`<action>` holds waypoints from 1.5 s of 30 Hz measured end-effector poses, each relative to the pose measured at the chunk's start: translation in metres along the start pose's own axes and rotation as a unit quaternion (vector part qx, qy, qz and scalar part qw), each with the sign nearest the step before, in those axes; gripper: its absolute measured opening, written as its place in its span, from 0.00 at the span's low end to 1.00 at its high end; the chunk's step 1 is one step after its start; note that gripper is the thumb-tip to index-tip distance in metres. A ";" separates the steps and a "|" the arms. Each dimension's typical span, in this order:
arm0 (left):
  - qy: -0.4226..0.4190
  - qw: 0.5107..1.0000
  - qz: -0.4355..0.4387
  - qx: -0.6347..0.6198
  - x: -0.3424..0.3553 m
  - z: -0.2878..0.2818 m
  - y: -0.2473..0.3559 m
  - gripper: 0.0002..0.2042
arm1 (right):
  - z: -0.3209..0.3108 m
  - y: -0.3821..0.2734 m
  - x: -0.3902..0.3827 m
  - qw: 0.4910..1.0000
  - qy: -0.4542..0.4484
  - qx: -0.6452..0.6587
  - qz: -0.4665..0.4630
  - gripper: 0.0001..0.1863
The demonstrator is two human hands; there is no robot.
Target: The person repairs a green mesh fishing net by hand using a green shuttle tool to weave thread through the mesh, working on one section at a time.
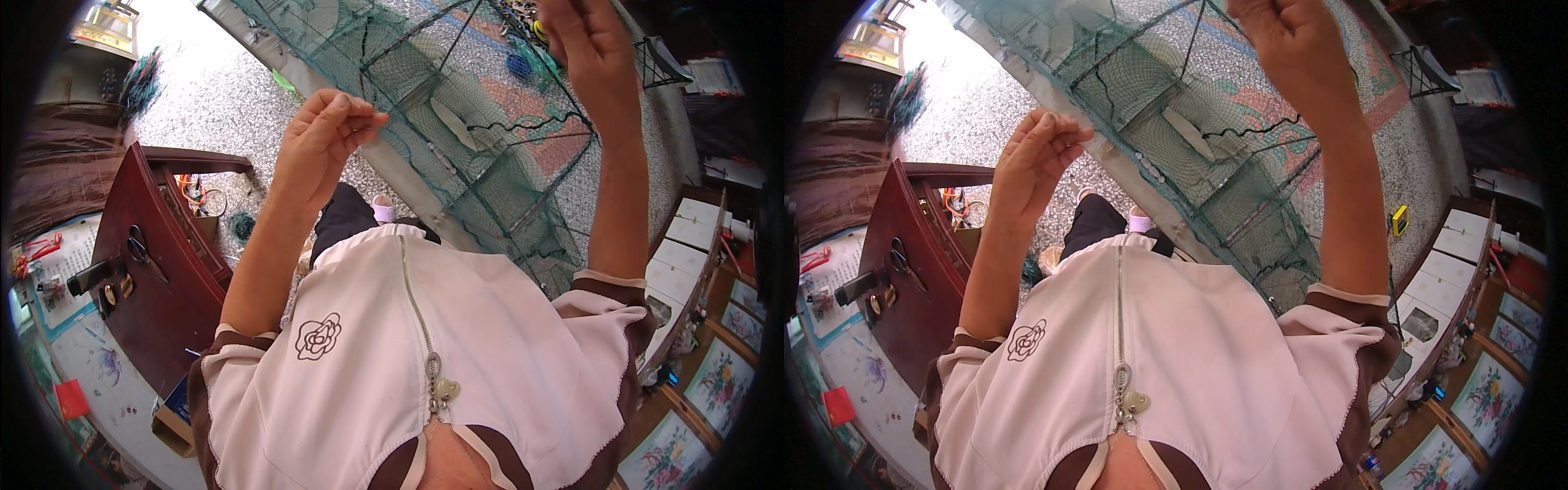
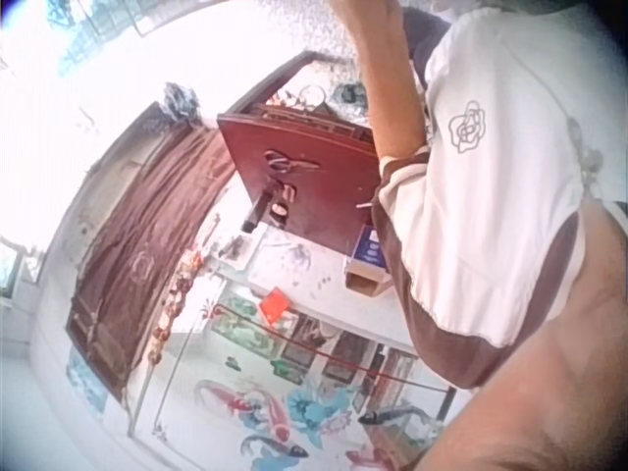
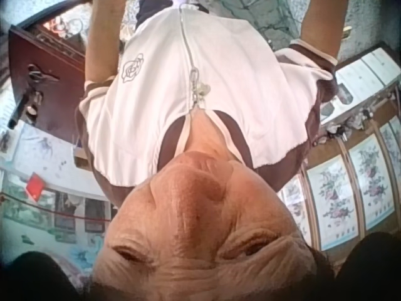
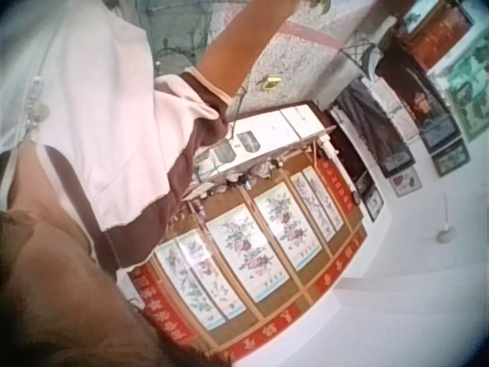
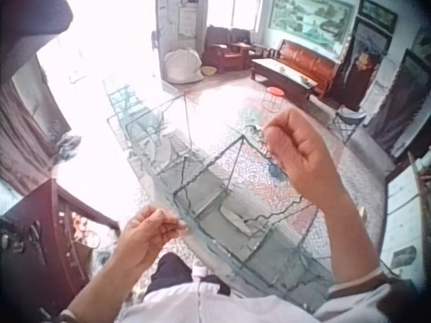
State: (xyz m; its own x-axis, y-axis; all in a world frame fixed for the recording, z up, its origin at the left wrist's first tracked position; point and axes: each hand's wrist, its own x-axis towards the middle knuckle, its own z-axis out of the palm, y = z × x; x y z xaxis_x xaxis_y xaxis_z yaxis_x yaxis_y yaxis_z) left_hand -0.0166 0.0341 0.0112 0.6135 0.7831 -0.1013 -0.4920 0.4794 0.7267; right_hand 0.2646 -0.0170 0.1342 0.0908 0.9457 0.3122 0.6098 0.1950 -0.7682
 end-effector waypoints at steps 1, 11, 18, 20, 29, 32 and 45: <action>0.001 1.000 -0.005 -0.022 0.000 -0.001 0.000 0.07 | 0.006 0.003 -0.002 0.997 -0.014 0.021 -0.073 0.09; 0.019 1.000 -0.007 0.022 -0.003 -0.001 -0.012 0.07 | 0.060 0.033 -0.014 0.953 -0.166 -0.178 -0.181 0.05; 0.041 0.998 -0.028 0.034 -0.006 0.001 -0.022 0.07 | 0.073 0.041 -0.014 0.957 -0.174 -0.132 -0.192 0.05; 0.037 0.999 -0.030 0.018 -0.006 -0.001 -0.023 0.07 | 0.077 0.038 -0.013 0.961 -0.177 -0.091 -0.192 0.05; 0.063 0.980 -0.131 -0.138 -0.004 -0.006 -0.033 0.05 | 0.107 0.025 -0.021 0.970 -0.203 -0.004 -0.135 0.07; 0.059 0.988 -0.096 -0.106 -0.005 -0.005 -0.036 0.05 | 0.111 0.023 -0.021 0.973 -0.189 -0.031 -0.130 0.06; -0.006 0.892 0.187 0.412 -0.003 0.024 -0.037 0.19 | 0.110 -0.068 -0.005 0.851 -0.153 0.502 -0.024 0.06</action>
State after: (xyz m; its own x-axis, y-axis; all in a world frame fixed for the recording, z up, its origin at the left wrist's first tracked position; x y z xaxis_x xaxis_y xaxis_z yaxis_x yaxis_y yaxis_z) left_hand 0.0150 0.0043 0.0009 0.5108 0.8206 0.2562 -0.0447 -0.2723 0.9612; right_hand 0.1362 -0.0067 0.1239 -0.2187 0.9235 0.3151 -0.3873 0.2142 -0.8967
